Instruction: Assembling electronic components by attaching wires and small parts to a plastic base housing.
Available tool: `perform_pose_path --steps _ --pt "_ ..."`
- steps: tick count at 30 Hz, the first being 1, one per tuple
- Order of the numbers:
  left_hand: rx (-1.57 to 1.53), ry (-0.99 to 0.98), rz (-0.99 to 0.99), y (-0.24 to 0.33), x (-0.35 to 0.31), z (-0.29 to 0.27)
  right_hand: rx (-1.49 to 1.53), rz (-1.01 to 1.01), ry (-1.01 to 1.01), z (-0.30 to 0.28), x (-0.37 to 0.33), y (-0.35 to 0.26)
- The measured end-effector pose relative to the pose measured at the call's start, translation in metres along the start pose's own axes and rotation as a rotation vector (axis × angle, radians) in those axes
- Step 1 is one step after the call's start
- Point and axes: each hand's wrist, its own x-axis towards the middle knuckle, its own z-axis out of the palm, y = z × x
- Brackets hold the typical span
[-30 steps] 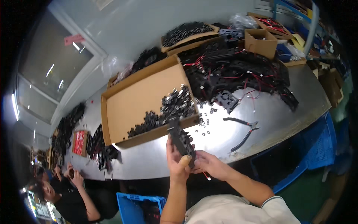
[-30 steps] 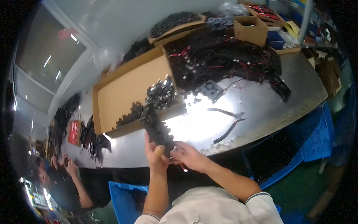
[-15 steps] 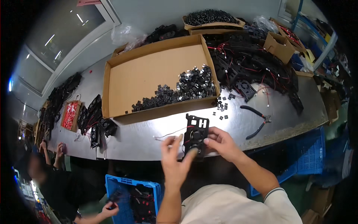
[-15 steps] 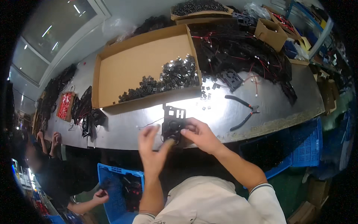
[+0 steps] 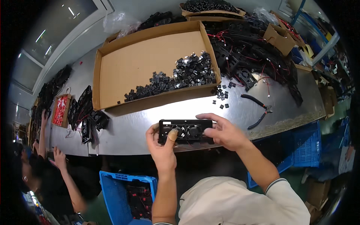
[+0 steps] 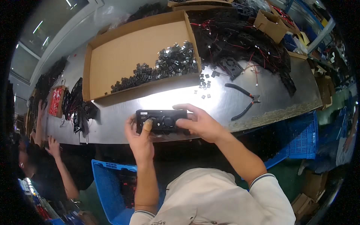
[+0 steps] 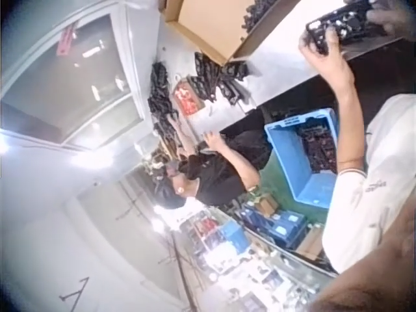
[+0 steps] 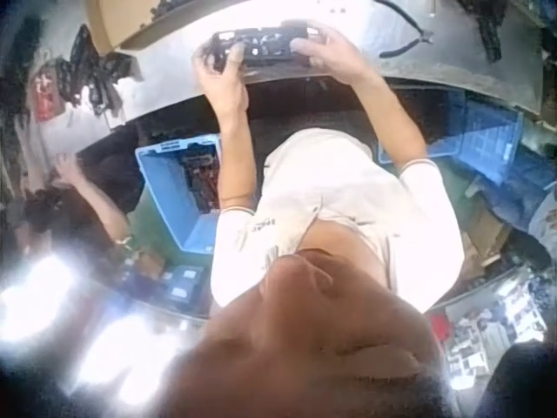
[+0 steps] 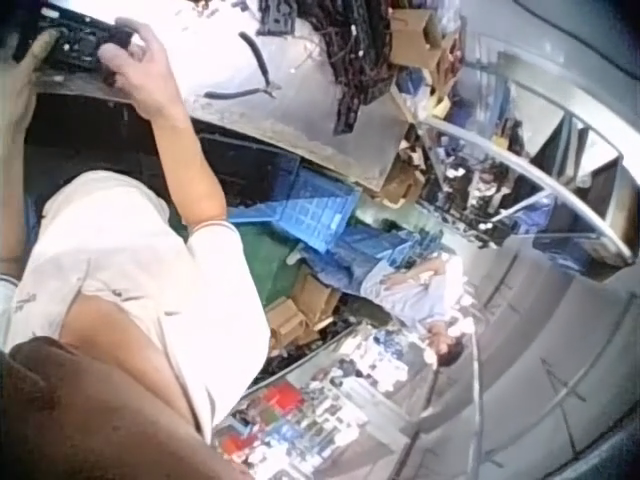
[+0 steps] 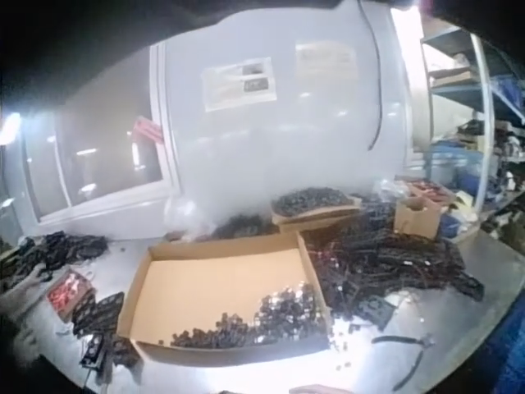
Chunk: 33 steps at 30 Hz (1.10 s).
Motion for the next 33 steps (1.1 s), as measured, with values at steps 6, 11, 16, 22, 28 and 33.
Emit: perform_pose_path --steps 6,11,16,22,28,33 --pt "1.320 -0.155 0.872 0.057 0.000 0.002 -0.438 -0.186 -0.030 -0.009 0.008 0.009" --pt "1.401 -0.615 0.463 0.049 0.005 0.008 -0.241 -0.067 -0.058 0.003 0.011 0.001" --pt "1.316 -0.657 0.256 0.042 -0.001 -0.007 -0.694 -0.092 -0.261 -0.002 0.031 -0.028" --pt "1.266 -0.561 0.231 0.035 0.005 -0.018 -1.263 -0.559 0.218 -0.011 0.133 -0.107" --pt "1.375 -0.752 0.356 0.025 0.011 -0.002 -1.634 -0.639 0.238 -0.025 0.213 -0.114" --pt "1.386 -0.805 0.415 0.021 0.018 0.005 -1.755 -0.395 0.250 -0.014 0.224 -0.113"
